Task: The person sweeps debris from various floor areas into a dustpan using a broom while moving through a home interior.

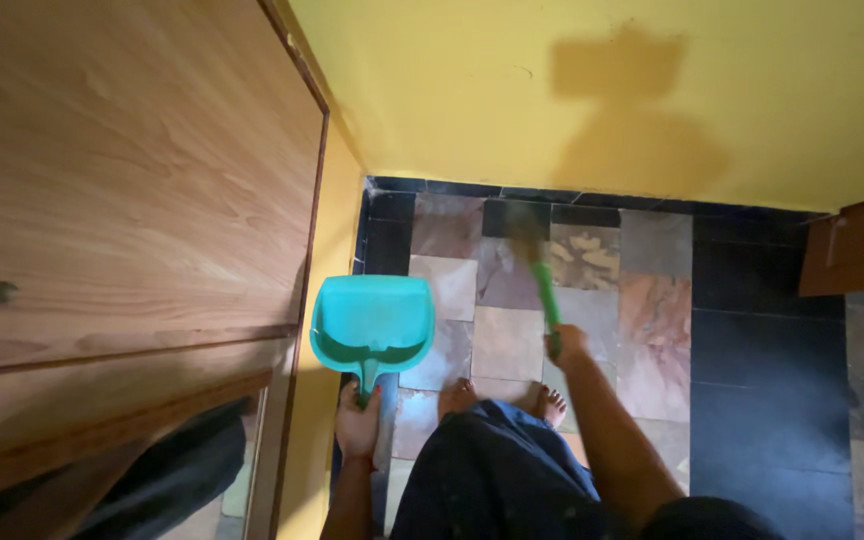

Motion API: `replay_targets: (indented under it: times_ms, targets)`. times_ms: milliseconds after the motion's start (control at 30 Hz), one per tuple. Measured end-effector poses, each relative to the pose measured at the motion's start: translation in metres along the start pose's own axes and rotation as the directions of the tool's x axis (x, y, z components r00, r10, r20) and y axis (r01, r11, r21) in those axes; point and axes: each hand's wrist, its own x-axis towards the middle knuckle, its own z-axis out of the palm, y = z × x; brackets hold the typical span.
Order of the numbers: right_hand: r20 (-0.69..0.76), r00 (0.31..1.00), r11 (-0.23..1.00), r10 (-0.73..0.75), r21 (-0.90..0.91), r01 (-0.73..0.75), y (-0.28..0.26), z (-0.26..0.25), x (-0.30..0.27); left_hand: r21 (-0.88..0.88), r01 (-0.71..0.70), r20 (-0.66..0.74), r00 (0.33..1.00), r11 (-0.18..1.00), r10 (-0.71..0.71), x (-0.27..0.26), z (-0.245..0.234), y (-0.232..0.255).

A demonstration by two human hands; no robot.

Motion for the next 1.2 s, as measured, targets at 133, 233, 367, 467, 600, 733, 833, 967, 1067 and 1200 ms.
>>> replay_targets:
  times_ms: [133,233,367,467,600,733,833,967,1067,1200]
  targets:
    - [-0.236,0.972,0.987,0.005,0.155,0.033,-0.034,-0.028,-0.038,-0.093,-0.009,0.063,0.998,0.996,0.015,0.014,0.01,0.005]
    - [-0.189,0.98,0.995,-0.054,0.07,0.068,-0.034,-0.036,-0.066,-0.058,-0.021,0.063,0.998,0.998,0.024,0.027,0.019,0.013]
    - [0.055,0.985,0.933,-0.161,-0.318,0.17,-0.039,-0.036,-0.115,-0.022,-0.094,0.054,0.994,0.995,0.095,0.032,0.026,0.032]
    - [0.252,0.94,0.822,-0.228,-0.468,0.325,-0.056,0.003,-0.128,0.036,-0.237,0.021,0.971,0.971,0.237,0.039,0.031,0.042]
    - [0.533,0.796,0.739,-0.287,-0.405,0.538,-0.086,0.059,-0.1,-0.031,-0.083,0.137,0.987,0.996,0.087,0.043,0.044,0.059]
    - [0.415,0.846,0.776,-0.334,-0.388,0.497,-0.114,0.051,-0.044,0.05,-0.163,0.134,0.979,0.985,0.155,0.04,0.061,0.074]
    - [0.326,0.885,0.841,-0.334,-0.322,0.436,-0.132,-0.009,-0.02,0.035,-0.234,0.135,0.964,0.972,0.227,0.035,0.073,0.085]
    - [0.024,0.977,0.975,-0.214,-0.05,0.215,-0.138,-0.154,-0.015,-0.121,-0.192,0.218,0.952,0.974,0.214,0.023,0.088,0.107]
    - [-0.177,0.982,0.965,-0.072,0.235,0.113,-0.145,-0.26,-0.026,-0.114,-0.202,0.19,0.957,0.973,0.221,0.01,0.097,0.13]
    - [-0.1,0.995,0.82,0.0,0.569,0.057,-0.163,-0.331,-0.028,-0.056,-0.189,0.28,0.94,0.98,0.197,-0.007,0.107,0.158]
